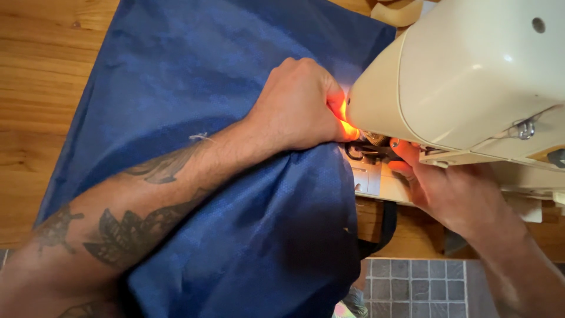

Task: Sewing a black strap onto a blue fabric bag using a sewing machine

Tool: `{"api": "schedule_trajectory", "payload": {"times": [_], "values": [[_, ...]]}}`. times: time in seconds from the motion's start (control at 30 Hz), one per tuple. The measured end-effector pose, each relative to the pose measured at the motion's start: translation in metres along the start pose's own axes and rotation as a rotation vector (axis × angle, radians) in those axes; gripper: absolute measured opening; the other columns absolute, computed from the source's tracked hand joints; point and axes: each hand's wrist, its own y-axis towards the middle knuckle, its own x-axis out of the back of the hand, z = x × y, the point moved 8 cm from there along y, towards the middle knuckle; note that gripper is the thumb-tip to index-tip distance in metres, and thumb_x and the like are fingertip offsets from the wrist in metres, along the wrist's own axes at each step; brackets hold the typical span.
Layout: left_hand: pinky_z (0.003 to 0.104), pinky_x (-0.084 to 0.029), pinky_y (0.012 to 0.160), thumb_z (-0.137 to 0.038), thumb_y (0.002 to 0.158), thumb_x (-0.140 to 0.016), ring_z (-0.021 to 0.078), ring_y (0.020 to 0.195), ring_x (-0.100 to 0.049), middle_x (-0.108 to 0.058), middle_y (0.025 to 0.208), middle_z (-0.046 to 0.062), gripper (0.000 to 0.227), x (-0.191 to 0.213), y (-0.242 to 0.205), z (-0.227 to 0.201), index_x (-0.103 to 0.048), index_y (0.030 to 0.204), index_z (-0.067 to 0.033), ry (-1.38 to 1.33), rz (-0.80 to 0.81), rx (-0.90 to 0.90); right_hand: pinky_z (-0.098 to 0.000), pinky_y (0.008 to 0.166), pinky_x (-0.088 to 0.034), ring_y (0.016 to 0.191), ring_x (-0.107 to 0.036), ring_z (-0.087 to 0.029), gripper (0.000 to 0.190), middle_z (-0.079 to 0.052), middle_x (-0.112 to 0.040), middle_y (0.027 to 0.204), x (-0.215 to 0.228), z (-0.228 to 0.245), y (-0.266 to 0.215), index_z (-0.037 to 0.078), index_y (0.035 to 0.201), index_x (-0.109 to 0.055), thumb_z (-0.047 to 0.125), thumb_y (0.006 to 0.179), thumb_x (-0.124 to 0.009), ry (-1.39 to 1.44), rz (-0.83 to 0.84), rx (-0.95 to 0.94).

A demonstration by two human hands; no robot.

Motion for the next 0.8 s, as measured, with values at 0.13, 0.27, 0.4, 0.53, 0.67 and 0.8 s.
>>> {"api": "schedule_trajectory", "payload": {"times": [0.13,0.27,0.4,0.53,0.67,0.8], "values": [[0.043,-0.052,0.065,-0.055,0.063,-0.105,0.0255,0.06,-0.054,-0.08,0.067,0.0,0.037,0.001,0.001,-0.002,-0.086,0.067,-0.0241,-0.011,0.003,-0.003,-0.0384,0.117,-0.071,0.126,-0.088,-0.025,0.037,-0.004,-0.089,0.142,-0.005,0.0,-0.001,0.034,0.141,-0.083,0.06,0.116,-0.076,-0.051,0.032,0.018],[0.042,-0.054,0.068,-0.056,0.063,-0.106,0.0259,0.062,-0.065,-0.084,0.07,-0.001,0.033,0.001,0.0,-0.002,-0.091,0.072,-0.0287,-0.001,0.008,0.003,-0.048,0.113,-0.073,0.115,-0.088,-0.033,0.042,-0.013,-0.09,0.132,-0.008,0.001,0.0,0.02,0.142,-0.084,0.053,0.117,-0.075,-0.034,-0.041,0.142],[0.042,-0.056,0.07,-0.056,0.062,-0.107,0.0243,0.066,-0.072,-0.084,0.069,-0.002,0.03,0.0,0.001,0.001,-0.092,0.072,-0.0321,0.0,0.011,0.02,-0.0543,0.125,-0.065,0.126,-0.082,-0.039,0.032,-0.013,-0.087,0.138,-0.009,-0.002,0.006,0.019,0.139,-0.086,0.041,0.117,-0.078,0.097,-0.084,0.19],[0.041,-0.055,0.069,-0.054,0.063,-0.107,0.0233,0.064,-0.068,-0.083,0.067,-0.003,0.033,0.002,0.001,-0.001,-0.088,0.068,-0.0284,-0.021,0.012,0.014,-0.0596,0.111,-0.068,0.112,-0.08,-0.039,0.03,-0.012,-0.083,0.12,0.01,0.001,0.022,0.015,0.127,-0.085,0.039,0.117,-0.071,0.02,-0.169,0.314],[0.043,-0.052,0.066,-0.054,0.063,-0.107,0.024,0.063,-0.064,-0.077,0.062,-0.002,0.035,-0.001,0.002,0.001,-0.084,0.064,-0.0272,-0.01,0.011,0.009,-0.0606,0.094,-0.071,0.102,-0.084,-0.042,0.031,-0.02,-0.086,0.118,0.005,0.012,0.008,0.002,0.133,-0.082,0.023,0.112,-0.071,-0.07,-0.222,0.546],[0.044,-0.052,0.067,-0.056,0.063,-0.107,0.0273,0.062,-0.063,-0.077,0.062,0.001,0.036,0.0,0.002,0.001,-0.085,0.065,-0.0279,0.003,0.007,0.001,-0.0622,0.092,-0.073,0.099,-0.083,-0.043,0.032,-0.02,-0.083,0.119,0.007,0.01,0.011,0.001,0.137,-0.081,0.019,0.113,-0.069,-0.083,-0.224,0.561]]}}
